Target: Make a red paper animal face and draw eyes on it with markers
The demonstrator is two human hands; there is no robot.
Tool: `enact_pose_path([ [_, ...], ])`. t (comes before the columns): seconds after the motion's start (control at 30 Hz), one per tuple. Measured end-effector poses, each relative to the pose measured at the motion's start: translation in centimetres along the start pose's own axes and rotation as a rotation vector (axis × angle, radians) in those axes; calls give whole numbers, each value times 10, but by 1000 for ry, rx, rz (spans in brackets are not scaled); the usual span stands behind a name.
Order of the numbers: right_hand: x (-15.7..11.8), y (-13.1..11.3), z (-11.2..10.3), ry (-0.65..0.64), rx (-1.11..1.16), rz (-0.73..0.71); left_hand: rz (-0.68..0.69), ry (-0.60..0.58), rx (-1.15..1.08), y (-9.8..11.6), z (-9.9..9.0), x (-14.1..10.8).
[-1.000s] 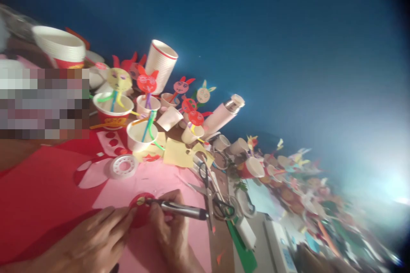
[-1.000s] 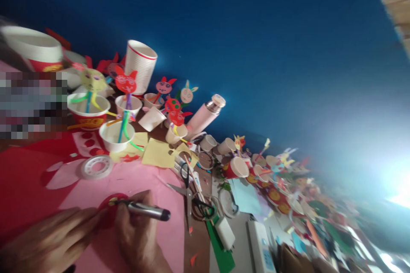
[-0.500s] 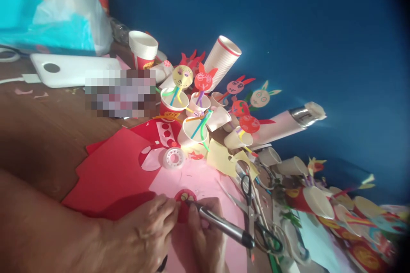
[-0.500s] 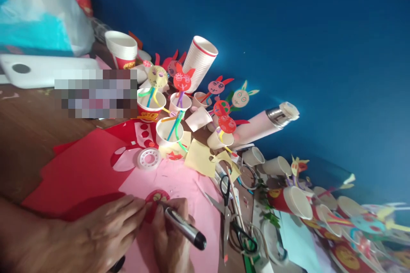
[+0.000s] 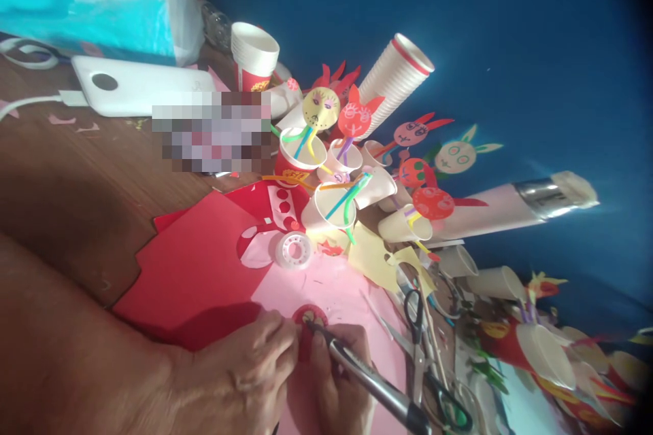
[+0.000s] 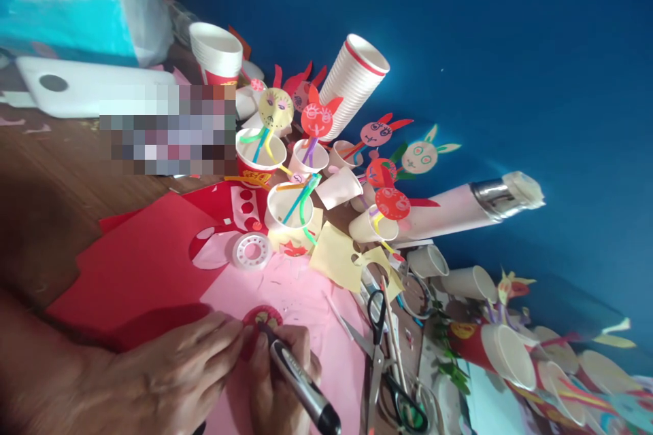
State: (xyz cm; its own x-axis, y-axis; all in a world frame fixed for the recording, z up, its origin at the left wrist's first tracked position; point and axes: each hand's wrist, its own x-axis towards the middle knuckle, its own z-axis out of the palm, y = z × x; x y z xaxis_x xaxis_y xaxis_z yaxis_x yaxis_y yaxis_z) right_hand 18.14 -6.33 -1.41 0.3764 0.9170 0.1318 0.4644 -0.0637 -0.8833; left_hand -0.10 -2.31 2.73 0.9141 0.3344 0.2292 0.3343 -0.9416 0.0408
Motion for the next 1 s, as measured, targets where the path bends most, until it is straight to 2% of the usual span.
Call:
enact_pose_path([
  [0.17,0,-1,0,-13,-37,-9,-39,-46,-71,-3,-7,8],
  [0.4,-1,-3,3,9,-67,-31,41,-5,57,-2,-4,5],
  [0.67,-2,1,1,-29,-63,-4,56,7,126,-2,-8,7],
  [1.0,0,-4,2,29,-84,-25,103,-20,99,-3,0,1],
])
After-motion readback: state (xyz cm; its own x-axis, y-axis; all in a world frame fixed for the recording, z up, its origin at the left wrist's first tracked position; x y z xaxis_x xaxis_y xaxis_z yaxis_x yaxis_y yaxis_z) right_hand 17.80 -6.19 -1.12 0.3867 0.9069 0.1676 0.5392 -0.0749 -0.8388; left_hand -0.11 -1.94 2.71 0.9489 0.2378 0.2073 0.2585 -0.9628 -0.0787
